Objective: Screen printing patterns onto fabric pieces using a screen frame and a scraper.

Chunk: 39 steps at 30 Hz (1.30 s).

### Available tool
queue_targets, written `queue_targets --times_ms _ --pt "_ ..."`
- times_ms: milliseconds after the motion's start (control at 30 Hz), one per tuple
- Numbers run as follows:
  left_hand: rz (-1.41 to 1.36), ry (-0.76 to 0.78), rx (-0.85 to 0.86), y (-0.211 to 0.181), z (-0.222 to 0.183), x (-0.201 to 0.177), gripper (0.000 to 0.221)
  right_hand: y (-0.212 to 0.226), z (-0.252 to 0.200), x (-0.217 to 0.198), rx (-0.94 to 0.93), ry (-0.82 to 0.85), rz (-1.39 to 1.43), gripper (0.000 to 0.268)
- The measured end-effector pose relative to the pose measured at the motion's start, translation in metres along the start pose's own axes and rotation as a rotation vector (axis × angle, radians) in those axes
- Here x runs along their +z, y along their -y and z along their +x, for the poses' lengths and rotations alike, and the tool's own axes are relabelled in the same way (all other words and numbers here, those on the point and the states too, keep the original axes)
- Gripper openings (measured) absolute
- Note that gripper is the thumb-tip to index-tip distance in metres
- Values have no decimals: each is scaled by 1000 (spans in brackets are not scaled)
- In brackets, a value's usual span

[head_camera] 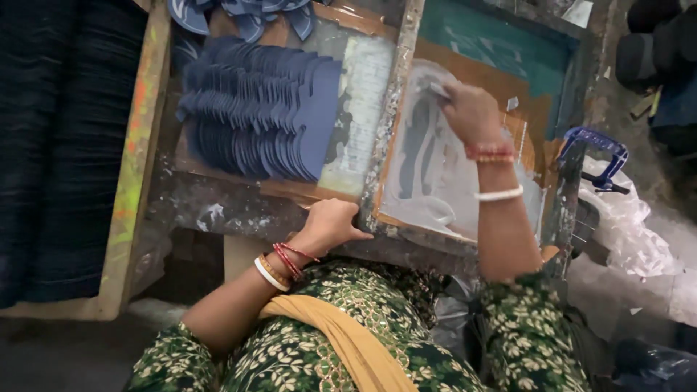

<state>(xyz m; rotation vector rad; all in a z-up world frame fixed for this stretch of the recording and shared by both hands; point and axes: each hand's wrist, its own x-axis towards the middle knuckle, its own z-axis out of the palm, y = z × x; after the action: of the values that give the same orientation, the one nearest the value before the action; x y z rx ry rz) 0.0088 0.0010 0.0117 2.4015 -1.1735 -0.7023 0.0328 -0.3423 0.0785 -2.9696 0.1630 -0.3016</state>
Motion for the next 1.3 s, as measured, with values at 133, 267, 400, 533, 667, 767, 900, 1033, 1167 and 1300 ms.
queue_targets --times_ms 133,267,400,533,667,767,900,1033,1167,1300 --pt "-67 -28 -8 1 -1 2 60 1 -22 37 -72 -90 133 27" --pt "-88 2 -18 5 4 6 59 53 -99 33 -27 -119 289 39" --pt "-47 75 -17 5 9 5 62 113 -175 1 -2 -30 272 44" --pt "-68 57 2 0 4 7 62 104 -223 -7 60 72 254 47" --pt "-190 -6 -118 -13 -10 -8 61 95 -242 -23 331 -202 440 31" --pt "-438 39 -101 -45 -27 -49 55 121 -243 -39 350 -508 408 22" --pt "-999 -5 678 -81 -23 -73 43 109 -253 -42 274 -1005 329 23" --pt "-339 -209 228 -24 97 -15 19 68 -274 -44 324 -1101 302 29" --pt "-49 -776 245 -17 160 -13 33 47 -280 -59 432 -1277 225 43" --pt "-298 -320 196 11 246 26 31 66 -254 -88 321 -1325 94 42"
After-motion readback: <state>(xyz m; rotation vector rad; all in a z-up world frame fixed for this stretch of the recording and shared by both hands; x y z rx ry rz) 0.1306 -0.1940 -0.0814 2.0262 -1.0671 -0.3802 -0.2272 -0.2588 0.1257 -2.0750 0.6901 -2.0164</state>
